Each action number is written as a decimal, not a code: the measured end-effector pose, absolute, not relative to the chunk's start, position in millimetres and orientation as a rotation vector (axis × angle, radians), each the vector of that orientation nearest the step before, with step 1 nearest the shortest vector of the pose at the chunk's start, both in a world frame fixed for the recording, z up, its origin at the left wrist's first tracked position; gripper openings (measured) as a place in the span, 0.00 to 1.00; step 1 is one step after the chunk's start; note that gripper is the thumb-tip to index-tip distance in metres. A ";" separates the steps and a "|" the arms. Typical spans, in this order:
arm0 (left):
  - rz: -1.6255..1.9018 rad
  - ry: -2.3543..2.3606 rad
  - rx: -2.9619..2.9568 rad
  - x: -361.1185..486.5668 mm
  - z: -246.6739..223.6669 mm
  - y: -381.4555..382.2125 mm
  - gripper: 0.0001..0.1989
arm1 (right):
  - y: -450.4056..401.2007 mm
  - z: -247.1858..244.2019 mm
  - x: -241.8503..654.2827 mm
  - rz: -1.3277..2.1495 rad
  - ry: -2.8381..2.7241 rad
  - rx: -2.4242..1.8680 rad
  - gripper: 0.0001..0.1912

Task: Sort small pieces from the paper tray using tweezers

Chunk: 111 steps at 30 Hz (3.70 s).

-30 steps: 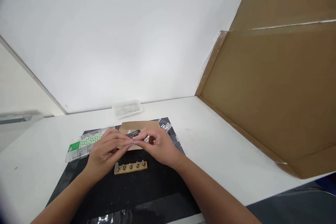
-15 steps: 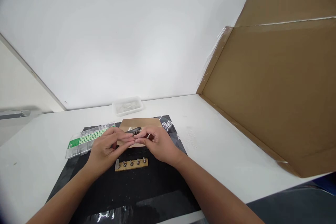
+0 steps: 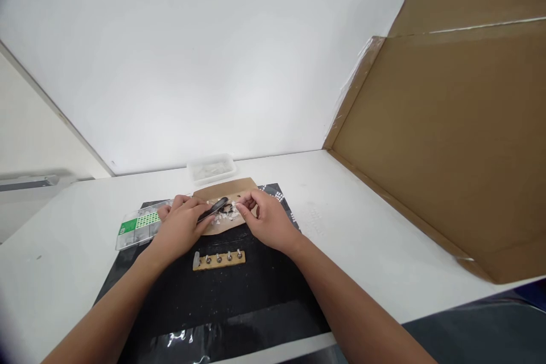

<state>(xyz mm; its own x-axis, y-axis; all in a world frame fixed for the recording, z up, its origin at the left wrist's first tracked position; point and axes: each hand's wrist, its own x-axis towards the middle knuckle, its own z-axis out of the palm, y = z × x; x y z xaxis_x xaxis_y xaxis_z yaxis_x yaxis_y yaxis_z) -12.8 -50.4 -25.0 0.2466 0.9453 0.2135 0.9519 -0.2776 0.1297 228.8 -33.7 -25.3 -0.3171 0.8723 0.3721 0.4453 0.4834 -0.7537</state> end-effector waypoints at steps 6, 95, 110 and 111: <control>-0.399 -1.823 -2.479 -9.4 -26.3 -51.9 0.11 | -28.4 -34.8 228.6 0.676 -1.951 -1.077 0.11; -1.308 -1.988 -2.788 -16.4 -5.8 -74.6 0.25 | -32.8 -26.6 190.0 -0.158 -2.150 -0.956 0.09; -1.305 -1.806 -2.620 -11.2 -16.1 -73.9 0.22 | -37.3 -43.1 178.1 -0.206 -2.177 -0.915 0.11; -1.321 -1.797 -2.617 -10.9 -16.3 -74.0 0.22 | -37.2 -42.9 177.6 -0.209 -2.164 -0.914 0.11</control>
<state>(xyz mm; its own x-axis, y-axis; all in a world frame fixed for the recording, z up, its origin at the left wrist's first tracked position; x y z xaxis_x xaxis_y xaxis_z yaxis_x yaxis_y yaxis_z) -10.9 -74.0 -16.3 0.1770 0.8906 0.4190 0.6656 -0.4219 0.6156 177.6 -37.2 -42.9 -0.4522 0.5452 0.7059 0.6702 0.7299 -0.1344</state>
